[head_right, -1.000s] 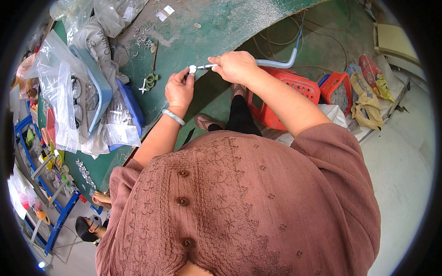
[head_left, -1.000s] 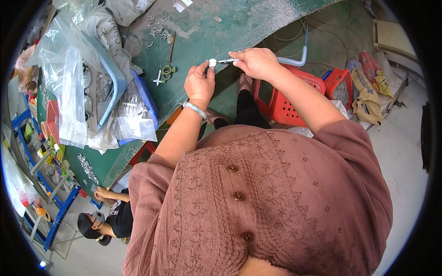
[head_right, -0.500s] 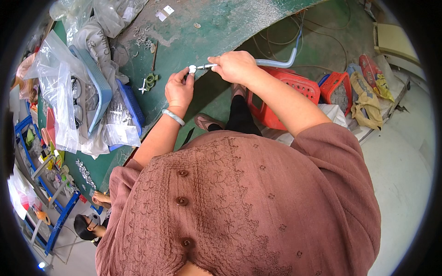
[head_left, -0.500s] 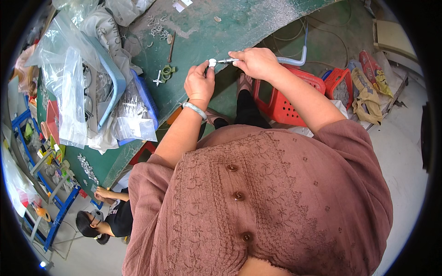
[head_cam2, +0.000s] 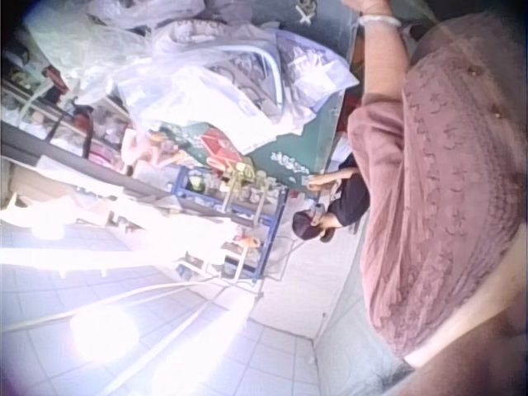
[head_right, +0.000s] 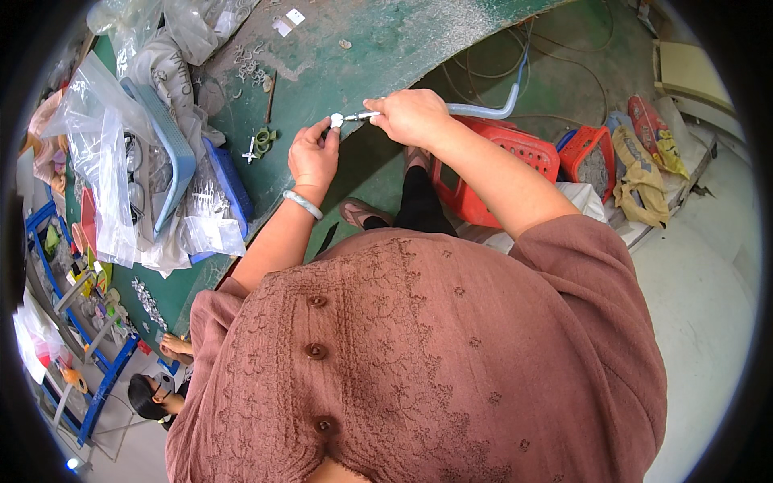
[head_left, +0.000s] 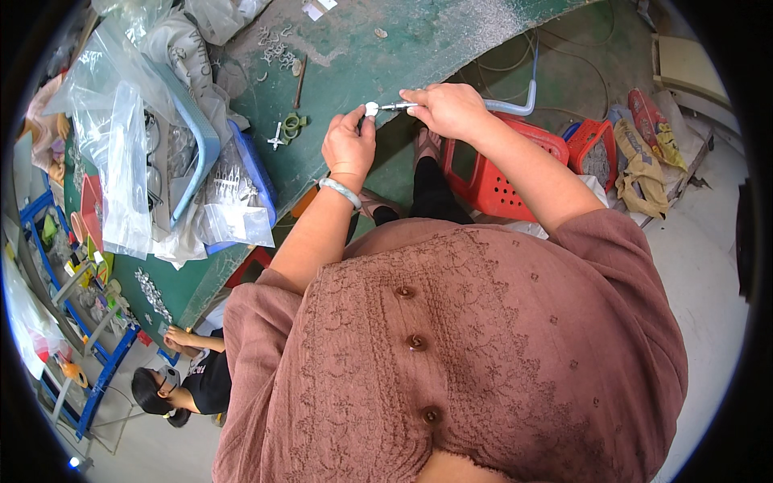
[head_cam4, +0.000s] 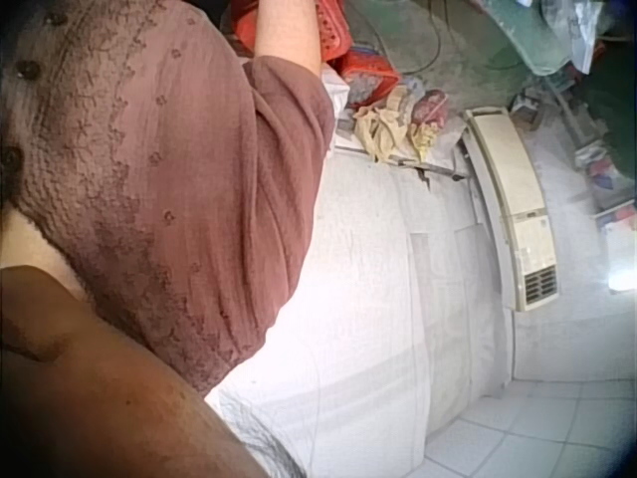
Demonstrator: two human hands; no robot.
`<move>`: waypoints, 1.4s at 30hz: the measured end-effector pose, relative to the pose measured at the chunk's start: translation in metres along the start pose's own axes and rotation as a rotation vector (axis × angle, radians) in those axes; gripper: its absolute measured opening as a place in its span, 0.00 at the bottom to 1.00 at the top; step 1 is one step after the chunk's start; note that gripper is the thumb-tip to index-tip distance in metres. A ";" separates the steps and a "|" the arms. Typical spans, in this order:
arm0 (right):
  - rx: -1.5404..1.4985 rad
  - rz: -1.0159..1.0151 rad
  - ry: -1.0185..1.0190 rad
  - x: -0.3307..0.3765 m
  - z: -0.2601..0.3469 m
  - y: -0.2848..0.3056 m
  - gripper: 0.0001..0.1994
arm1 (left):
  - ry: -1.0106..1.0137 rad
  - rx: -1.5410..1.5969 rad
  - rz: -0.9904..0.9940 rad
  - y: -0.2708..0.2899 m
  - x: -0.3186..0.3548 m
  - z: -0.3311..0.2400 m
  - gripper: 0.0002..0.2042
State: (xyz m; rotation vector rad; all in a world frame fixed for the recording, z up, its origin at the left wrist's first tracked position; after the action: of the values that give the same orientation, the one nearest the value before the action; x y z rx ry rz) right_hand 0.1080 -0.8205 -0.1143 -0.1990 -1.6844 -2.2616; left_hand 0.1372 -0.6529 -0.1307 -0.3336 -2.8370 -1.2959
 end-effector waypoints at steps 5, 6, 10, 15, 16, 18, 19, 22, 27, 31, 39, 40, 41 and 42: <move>-0.002 -0.002 -0.002 0.001 0.001 0.002 0.17 | -0.011 -0.007 -0.003 0.000 0.000 0.001 0.10; -0.005 -0.001 -0.002 0.001 0.001 0.003 0.17 | -0.010 -0.007 -0.004 -0.001 0.000 0.001 0.10; -0.011 0.001 -0.003 0.000 0.000 0.001 0.17 | 0.001 -0.010 0.003 0.000 0.000 0.000 0.10; -0.015 -0.027 0.005 0.000 -0.001 -0.001 0.17 | 0.017 0.000 0.018 -0.002 0.000 0.002 0.09; -0.015 -0.028 0.004 0.000 -0.001 -0.001 0.17 | 0.017 0.000 0.017 -0.002 0.000 0.002 0.09; -0.016 -0.025 0.001 0.000 -0.001 0.000 0.16 | 0.014 -0.001 0.019 -0.002 0.000 0.002 0.10; -0.017 -0.023 0.000 0.001 0.000 0.001 0.16 | 0.012 -0.002 0.019 -0.002 0.000 0.002 0.10; -0.012 -0.012 -0.005 0.001 0.000 0.003 0.16 | 0.011 0.004 0.017 -0.001 0.000 0.001 0.10; -0.016 -0.018 -0.005 0.001 0.000 0.003 0.16 | 0.020 0.004 0.022 -0.002 0.000 0.002 0.10; -0.016 0.000 -0.013 0.001 0.001 0.003 0.16 | 0.002 -0.006 -0.003 0.000 0.000 0.001 0.10; -0.019 0.005 -0.014 0.000 0.000 0.001 0.17 | 0.004 -0.007 -0.001 -0.001 -0.001 0.002 0.11; -0.017 0.006 -0.015 0.000 0.000 0.000 0.17 | 0.002 -0.004 -0.002 -0.001 0.000 0.002 0.11; -0.015 0.007 -0.015 0.000 0.000 0.000 0.17 | 0.007 -0.005 -0.001 -0.001 0.000 0.002 0.11; -0.014 0.008 -0.015 0.000 -0.001 -0.001 0.17 | 0.011 -0.006 -0.001 -0.001 0.000 0.002 0.11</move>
State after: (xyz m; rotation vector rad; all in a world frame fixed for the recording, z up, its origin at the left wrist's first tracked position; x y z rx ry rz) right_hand 0.1079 -0.8210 -0.1150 -0.2257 -1.6729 -2.2716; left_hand 0.1376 -0.6519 -0.1326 -0.3247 -2.8253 -1.3019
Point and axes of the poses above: each hand's wrist, its own x-axis away from the middle knuckle, its own y-axis out of the back of the hand, z = x × y, the point moved 8 cm from there along -x, towards the middle knuckle, and after that the axes turned 6 degrees about x, right-handed, at the moved point
